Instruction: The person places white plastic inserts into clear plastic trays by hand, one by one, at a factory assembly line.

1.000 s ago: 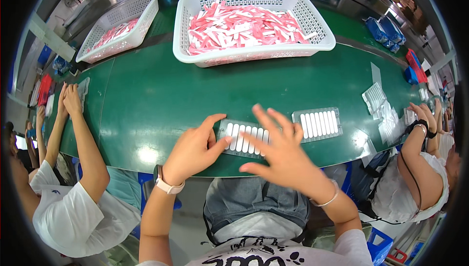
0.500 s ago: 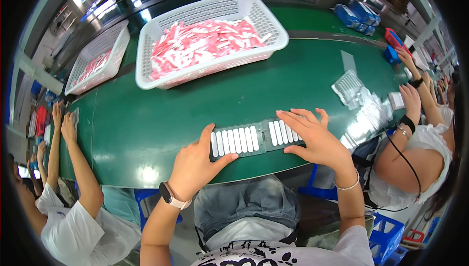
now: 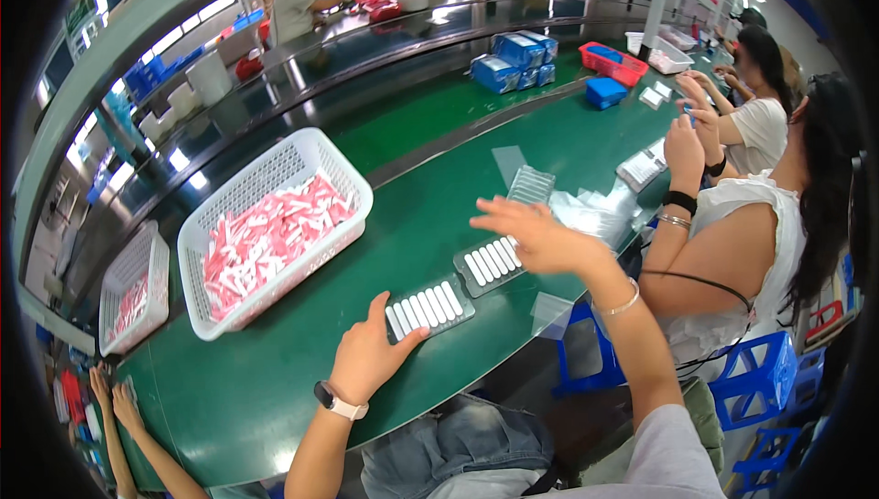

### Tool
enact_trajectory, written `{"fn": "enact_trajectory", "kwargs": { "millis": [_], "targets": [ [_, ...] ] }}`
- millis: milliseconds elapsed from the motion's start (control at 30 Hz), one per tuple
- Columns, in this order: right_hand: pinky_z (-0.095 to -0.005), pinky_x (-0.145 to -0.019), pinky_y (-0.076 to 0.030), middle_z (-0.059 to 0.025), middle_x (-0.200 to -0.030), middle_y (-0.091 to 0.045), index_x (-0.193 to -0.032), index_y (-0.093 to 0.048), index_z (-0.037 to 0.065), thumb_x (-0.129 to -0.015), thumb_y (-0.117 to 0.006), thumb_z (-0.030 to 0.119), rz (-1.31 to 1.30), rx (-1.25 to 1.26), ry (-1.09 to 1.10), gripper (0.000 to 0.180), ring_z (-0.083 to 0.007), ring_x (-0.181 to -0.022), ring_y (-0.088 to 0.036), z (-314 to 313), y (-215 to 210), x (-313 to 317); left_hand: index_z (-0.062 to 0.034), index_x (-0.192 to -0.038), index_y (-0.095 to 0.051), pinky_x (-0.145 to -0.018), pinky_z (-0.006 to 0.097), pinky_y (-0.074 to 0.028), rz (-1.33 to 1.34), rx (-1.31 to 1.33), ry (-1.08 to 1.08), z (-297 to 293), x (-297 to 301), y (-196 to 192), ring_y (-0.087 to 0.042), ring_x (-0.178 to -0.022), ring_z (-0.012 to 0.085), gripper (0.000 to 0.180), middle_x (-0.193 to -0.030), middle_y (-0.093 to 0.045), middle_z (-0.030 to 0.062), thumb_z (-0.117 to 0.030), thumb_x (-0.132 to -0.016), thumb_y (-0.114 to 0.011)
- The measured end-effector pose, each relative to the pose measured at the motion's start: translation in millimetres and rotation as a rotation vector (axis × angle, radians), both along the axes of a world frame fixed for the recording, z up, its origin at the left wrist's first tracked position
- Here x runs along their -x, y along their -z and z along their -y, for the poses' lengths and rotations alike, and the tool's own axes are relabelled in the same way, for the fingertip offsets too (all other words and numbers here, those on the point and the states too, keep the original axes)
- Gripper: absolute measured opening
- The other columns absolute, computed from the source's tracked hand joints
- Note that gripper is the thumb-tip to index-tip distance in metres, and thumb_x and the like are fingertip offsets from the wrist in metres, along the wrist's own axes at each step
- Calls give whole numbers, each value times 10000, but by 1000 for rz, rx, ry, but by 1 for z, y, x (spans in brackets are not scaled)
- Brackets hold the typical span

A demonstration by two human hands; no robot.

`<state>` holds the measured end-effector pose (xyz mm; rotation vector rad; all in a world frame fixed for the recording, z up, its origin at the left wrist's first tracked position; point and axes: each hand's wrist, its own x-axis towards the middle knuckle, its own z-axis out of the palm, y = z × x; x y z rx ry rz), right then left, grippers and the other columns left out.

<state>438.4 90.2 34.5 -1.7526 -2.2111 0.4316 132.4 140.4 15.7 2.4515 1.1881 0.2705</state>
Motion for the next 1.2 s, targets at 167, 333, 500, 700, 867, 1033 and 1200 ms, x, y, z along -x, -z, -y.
{"fn": "enact_trajectory", "kwargs": {
  "millis": [167,333,500,700,867,1033,1200],
  "targets": [
    [-576,-951,-395,-73,-1476,-364,-1382,-424,181,-776,-631,78,718,-77,146,649,-330,-1349,-363,-26,2,-54,-1,-1243,-516,-444,234,-307,529,489,-55,-17,20,22,-398,-479,61,426,-583,-491,-26,-254,-918,-624],
    [-480,-895,-441,-67,-1101,-629,-1018,-603,120,-831,-606,168,638,-164,2,193,-246,-1182,-530,-63,23,-56,-37,-985,-600,-392,205,-196,1061,1242,-279,-27,37,8,-272,-449,57,307,-626,-400,-10,-306,-988,-454],
    [-483,-891,-447,-73,-1435,-430,-1340,-442,198,-812,-648,154,816,-16,68,568,-286,-1312,-427,-42,16,-66,43,-1121,-528,-448,223,-335,1404,1617,-198,-44,49,23,-425,-590,125,357,-813,-527,64,-154,-826,-570],
    [-536,-969,-392,-81,-1450,-401,-1317,-433,147,-646,-795,194,832,-142,-19,764,-292,-1347,-378,-39,27,-88,2,-1055,-540,-414,196,-298,1435,1602,-271,-42,44,16,-403,-558,92,165,-772,-503,37,-61,-903,-528],
    [-681,-1056,-209,-74,-1288,-519,-1226,-491,94,-580,-812,341,839,42,74,762,-284,-1310,-410,-45,-19,-73,-53,-1037,-548,-380,190,-250,1284,1464,-343,-31,38,5,-330,-472,57,130,-706,-449,-22,-162,-971,-527],
    [-658,-973,-333,-153,-1092,-528,-1178,-499,34,-568,-755,326,527,-216,209,722,-330,-1088,-527,-54,-65,-62,-95,-922,-544,-380,202,-196,1300,1423,-343,-27,36,-1,-263,-436,57,162,-598,-338,-50,-241,-981,-504],
    [-436,-820,-472,-184,-1058,-511,-1164,-503,-4,-513,-765,292,162,-322,-197,762,-354,-981,-507,-48,-70,36,-113,-718,-466,-378,224,-206,1458,1528,-213,-38,42,2,-266,-427,86,346,-579,-337,-20,-343,-974,-439]
  ]
}}
